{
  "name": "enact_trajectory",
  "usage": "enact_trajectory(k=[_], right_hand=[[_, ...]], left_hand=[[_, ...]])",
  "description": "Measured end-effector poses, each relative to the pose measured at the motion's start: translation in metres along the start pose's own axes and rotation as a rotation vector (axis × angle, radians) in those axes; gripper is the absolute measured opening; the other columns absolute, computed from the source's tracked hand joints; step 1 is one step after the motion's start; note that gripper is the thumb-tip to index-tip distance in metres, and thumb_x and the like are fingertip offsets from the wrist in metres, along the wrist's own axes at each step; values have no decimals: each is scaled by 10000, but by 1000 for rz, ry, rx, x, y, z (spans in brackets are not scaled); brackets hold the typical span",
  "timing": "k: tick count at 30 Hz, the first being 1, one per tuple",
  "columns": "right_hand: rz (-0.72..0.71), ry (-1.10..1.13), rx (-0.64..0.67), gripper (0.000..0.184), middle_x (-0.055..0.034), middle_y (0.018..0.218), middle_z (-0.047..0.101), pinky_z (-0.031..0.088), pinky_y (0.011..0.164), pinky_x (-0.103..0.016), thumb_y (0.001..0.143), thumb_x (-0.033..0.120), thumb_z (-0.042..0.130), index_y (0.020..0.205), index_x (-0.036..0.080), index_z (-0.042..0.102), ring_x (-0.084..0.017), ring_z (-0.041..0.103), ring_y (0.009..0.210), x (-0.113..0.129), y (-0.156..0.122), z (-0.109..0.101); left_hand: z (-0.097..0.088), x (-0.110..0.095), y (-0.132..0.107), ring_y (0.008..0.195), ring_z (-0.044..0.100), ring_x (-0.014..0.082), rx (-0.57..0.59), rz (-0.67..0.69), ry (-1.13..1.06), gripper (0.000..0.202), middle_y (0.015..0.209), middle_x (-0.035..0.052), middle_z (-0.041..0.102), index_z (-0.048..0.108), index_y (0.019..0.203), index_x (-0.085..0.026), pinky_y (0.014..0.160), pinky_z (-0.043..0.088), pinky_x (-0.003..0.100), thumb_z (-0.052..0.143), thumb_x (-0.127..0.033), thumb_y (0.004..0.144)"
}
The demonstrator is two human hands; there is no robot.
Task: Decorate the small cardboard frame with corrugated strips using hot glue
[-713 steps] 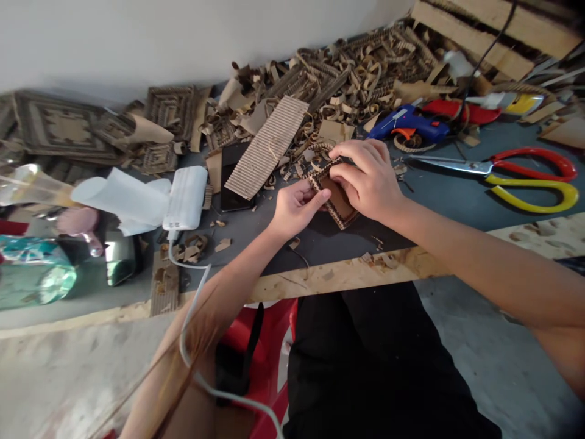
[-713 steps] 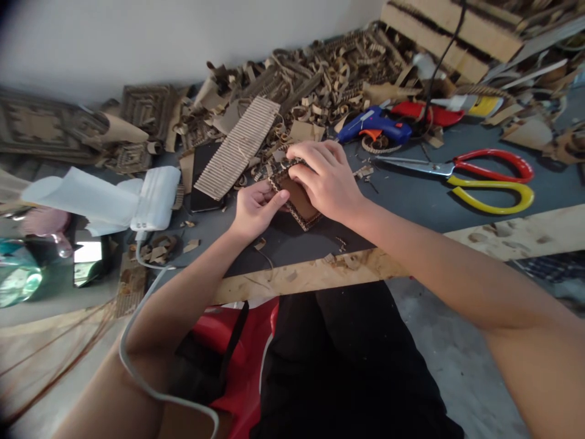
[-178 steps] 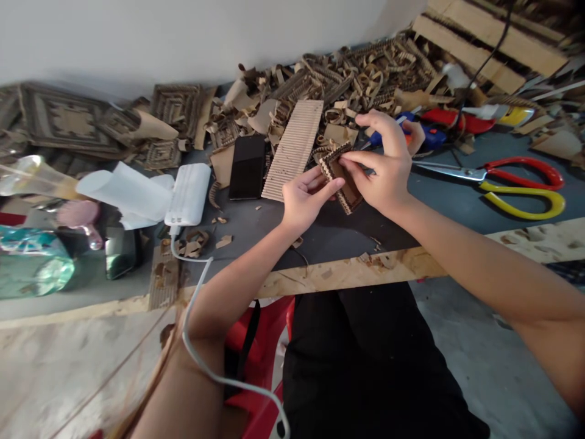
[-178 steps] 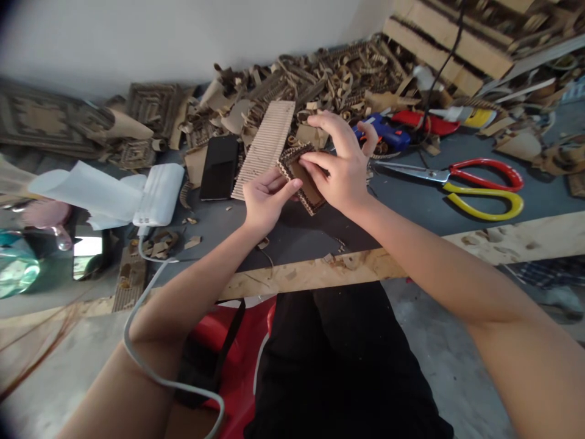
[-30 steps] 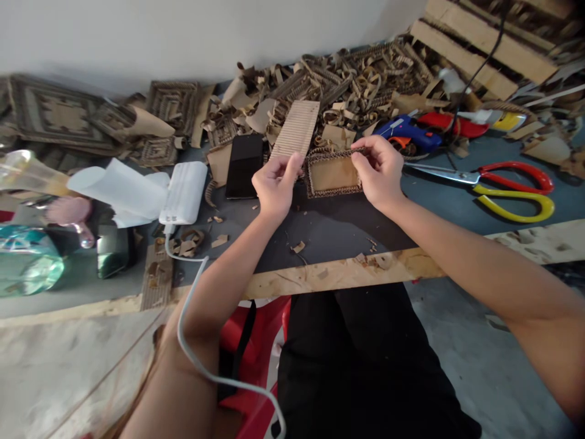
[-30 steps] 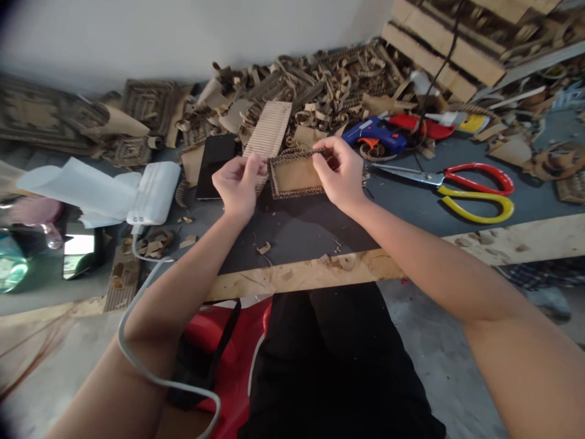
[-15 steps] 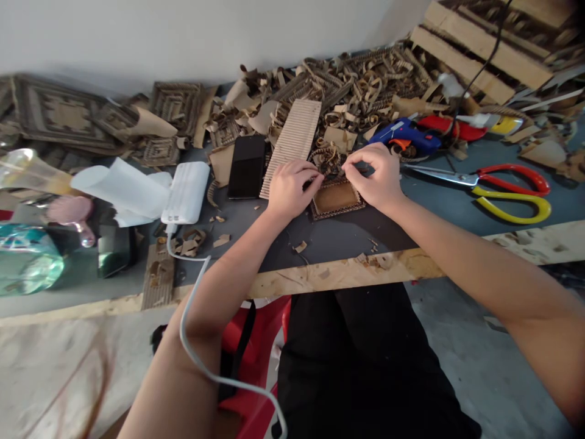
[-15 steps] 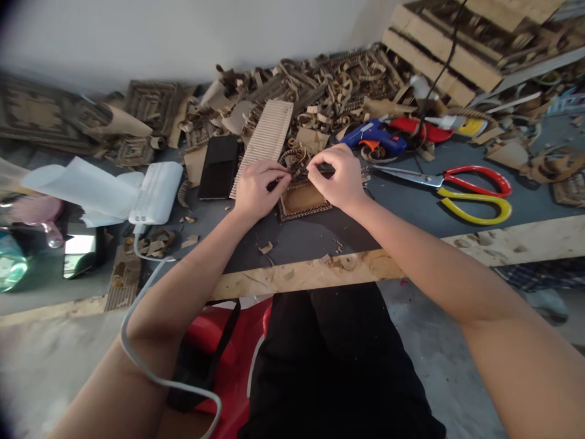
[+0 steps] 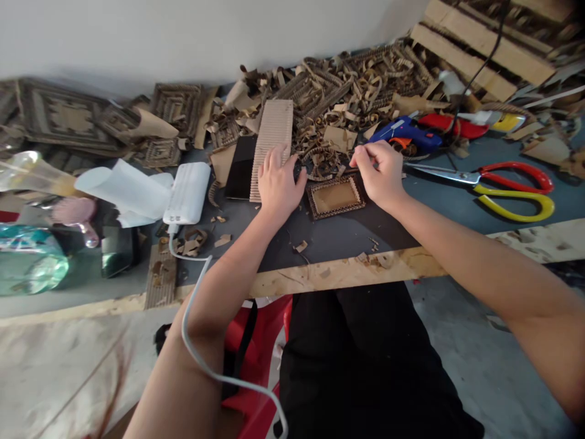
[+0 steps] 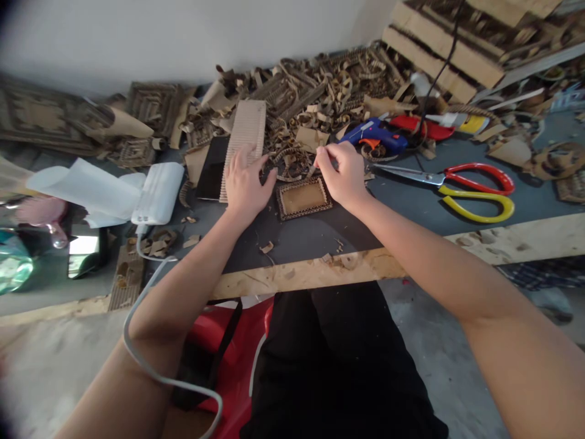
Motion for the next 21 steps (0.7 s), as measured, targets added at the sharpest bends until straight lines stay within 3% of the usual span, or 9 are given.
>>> enact_trajectory(k=[5, 10, 14, 16, 18, 21], right_hand=[[-22, 11, 23, 633, -38, 657, 631, 506, 768, -399, 972, 723, 360, 633, 255, 618, -204, 616, 764, 1, 0, 2], [-16, -29, 29, 668, -38, 657, 650, 494, 812, -424, 964, 748, 334, 618, 256, 624, -211, 631, 787, 2, -1, 1], [-20, -20, 29, 661, -41, 650, 650, 473, 840, -443, 967, 743, 337, 616, 256, 614, -224, 636, 805, 8, -2, 1], [-23, -11, 39, 657, -43, 645, 650, 467, 848, -446, 973, 733, 332, 618, 254, 607, -231, 638, 810, 10, -2, 2], [-25, -12, 42, 649, -44, 638, 651, 466, 836, -437, 979, 717, 334, 615, 253, 605, -232, 641, 807, 11, -2, 2], [-28, -30, 29, 622, -43, 644, 661, 469, 809, -411, 986, 678, 355, 611, 253, 612, -223, 647, 801, 12, -2, 1]], left_hand=[[7, -4, 1, 1233, 584, 366, 106, -48, 86, 120, 1231, 125, 666, 716, 928, -237, 1087, 424, 577, 646, -322, 881], [5, -13, -3, 1123, 617, 338, 45, -4, 100, 137, 1128, 109, 682, 668, 781, -229, 1026, 471, 543, 674, -332, 870], [-4, -17, -2, 1232, 574, 361, -14, 17, 116, 80, 1274, 120, 653, 686, 920, -249, 1063, 436, 545, 665, -303, 866], [-3, -21, 0, 1305, 544, 352, 19, 55, 107, 193, 1341, 104, 645, 686, 1061, -272, 1081, 424, 535, 644, -271, 873], [4, -24, 1, 1323, 548, 337, 98, 104, 86, 204, 1288, 78, 697, 697, 1071, -282, 1073, 433, 531, 602, -245, 894], [12, -22, 3, 1268, 598, 333, 160, 110, 70, 158, 1094, 59, 776, 730, 926, -271, 1039, 455, 535, 580, -230, 903]])
Point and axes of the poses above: each hand's wrist, its own y-axis towards the middle knuckle, its own z-axis out of the palm, x = y × z, the point moved 8 cm from there along y, towards the middle knuckle
